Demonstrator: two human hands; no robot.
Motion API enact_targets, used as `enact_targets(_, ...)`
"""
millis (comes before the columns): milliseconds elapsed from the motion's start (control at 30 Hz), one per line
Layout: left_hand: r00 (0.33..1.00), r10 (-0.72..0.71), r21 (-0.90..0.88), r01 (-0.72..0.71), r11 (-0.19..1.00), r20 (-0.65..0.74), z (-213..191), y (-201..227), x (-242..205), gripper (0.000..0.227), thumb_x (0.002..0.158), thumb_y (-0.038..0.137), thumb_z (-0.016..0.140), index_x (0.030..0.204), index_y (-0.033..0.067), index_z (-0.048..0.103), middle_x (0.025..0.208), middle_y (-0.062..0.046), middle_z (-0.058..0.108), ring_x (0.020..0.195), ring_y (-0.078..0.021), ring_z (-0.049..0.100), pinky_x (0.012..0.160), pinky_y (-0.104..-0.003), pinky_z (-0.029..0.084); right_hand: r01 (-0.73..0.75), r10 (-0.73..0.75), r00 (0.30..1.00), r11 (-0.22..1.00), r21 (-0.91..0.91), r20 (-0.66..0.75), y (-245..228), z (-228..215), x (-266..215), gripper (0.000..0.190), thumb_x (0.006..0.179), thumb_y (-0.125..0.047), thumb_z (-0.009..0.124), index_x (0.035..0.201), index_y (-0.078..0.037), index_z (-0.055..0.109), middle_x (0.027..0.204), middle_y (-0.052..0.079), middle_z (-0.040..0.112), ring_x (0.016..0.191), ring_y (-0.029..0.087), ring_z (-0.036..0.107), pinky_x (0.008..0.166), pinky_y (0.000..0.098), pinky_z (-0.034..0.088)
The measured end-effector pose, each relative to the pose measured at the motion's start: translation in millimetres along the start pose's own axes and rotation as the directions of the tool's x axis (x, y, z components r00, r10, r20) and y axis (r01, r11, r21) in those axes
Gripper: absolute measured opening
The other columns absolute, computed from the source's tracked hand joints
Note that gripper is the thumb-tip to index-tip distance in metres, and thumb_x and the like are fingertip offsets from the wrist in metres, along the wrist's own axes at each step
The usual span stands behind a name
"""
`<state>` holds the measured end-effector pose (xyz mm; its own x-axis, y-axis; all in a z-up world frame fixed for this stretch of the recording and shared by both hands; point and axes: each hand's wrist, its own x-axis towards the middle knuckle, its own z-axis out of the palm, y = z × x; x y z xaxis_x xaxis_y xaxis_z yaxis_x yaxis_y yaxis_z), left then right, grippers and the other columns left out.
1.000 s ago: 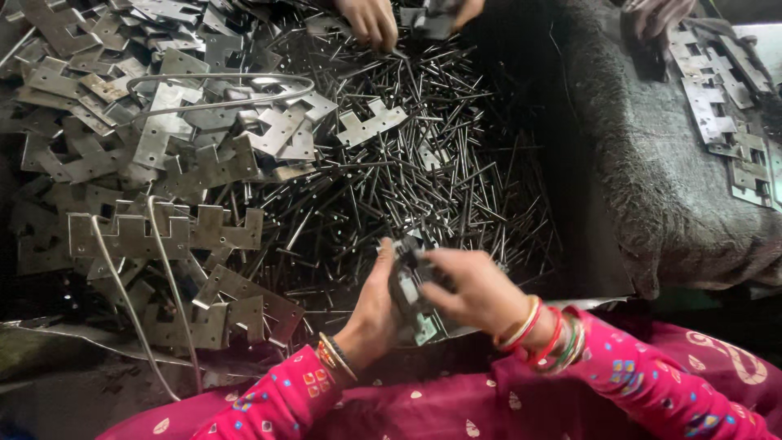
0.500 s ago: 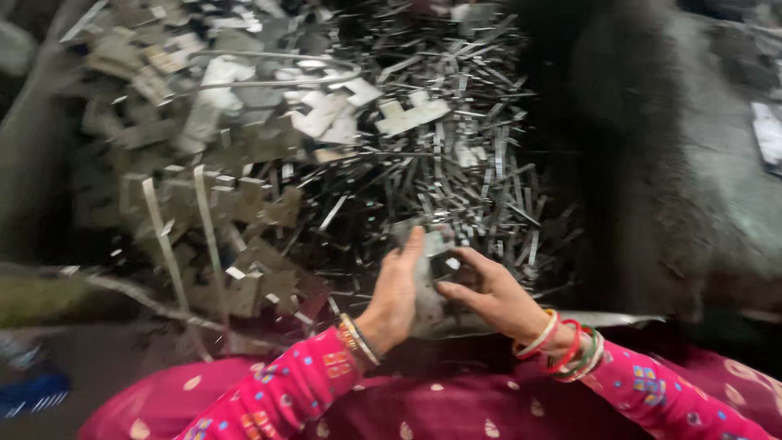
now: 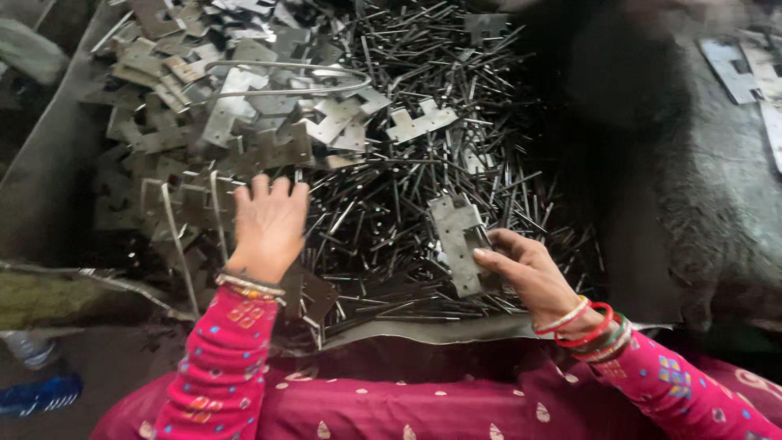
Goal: The person picks up metal plates and pins from a large bin and inserts the pins into the plates by hand. They then place the assembled parts onto a nearby surface. The task is repetitive and involves manual assembly of small hardware components.
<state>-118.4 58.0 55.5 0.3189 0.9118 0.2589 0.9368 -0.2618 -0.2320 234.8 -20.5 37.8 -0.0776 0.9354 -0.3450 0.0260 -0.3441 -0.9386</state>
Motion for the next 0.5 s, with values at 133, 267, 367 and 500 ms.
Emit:
enact_targets(133,0.998,0.055,0.172,-0.048,0.984,-0.040,-1,-4,1,0.030,0.081,0.024,0.081,0.105,0.0179,0.064,0.108,-0.004,0.065,0.113,-0.0270,0.059,0.090,-0.046,0.045,0.072,-0.073,0.997,0.997,-0.027,-0.016,-7,0,1,0.025,0.091,-0.013,0.071,0.112,-0.001,0.072,0.090,-0.001,0.072,0.079,0.005,0.063,0.069,0.0230,0.052)
enact_targets(267,0.999,0.017,-0.204,-0.024,0.979,-0.037,-12,-15,9,0.062,0.069,0.044,0.088,0.117,0.0118,0.067,0.096,-0.009,0.071,0.096,-0.0303,0.067,0.084,-0.047,0.049,0.226,-0.252,0.960,0.955,-0.191,-0.120,-22,-25,7,0.022,0.093,-0.015,0.071,0.110,-0.002,0.072,0.084,-0.002,0.068,0.073,0.005,0.056,0.062,0.0236,0.048)
enact_targets(367,0.975,-0.213,-0.419,0.168,0.892,-0.061,-20,-14,10,0.041,0.082,0.035,0.089,0.106,0.0080,0.071,0.085,-0.013,0.074,0.079,-0.0339,0.072,0.068,-0.044,0.056,0.391,-0.473,0.848,0.862,-0.322,-0.239,-39,-64,24,0.019,0.094,-0.014,0.071,0.107,0.000,0.070,0.085,-0.002,0.067,0.074,0.005,0.057,0.063,0.0242,0.048)
enact_targets(500,0.902,-0.322,-0.635,0.071,0.769,-0.289,-29,-19,7,0.025,0.098,0.016,0.087,0.105,0.0029,0.067,0.101,-0.010,0.075,0.094,-0.0220,0.075,0.083,-0.032,0.057,0.321,-0.729,0.559,0.630,-0.707,-0.395,-53,-152,47,0.022,0.094,-0.017,0.071,0.107,0.001,0.071,0.091,0.009,0.072,0.082,0.014,0.067,0.074,0.0305,0.055)
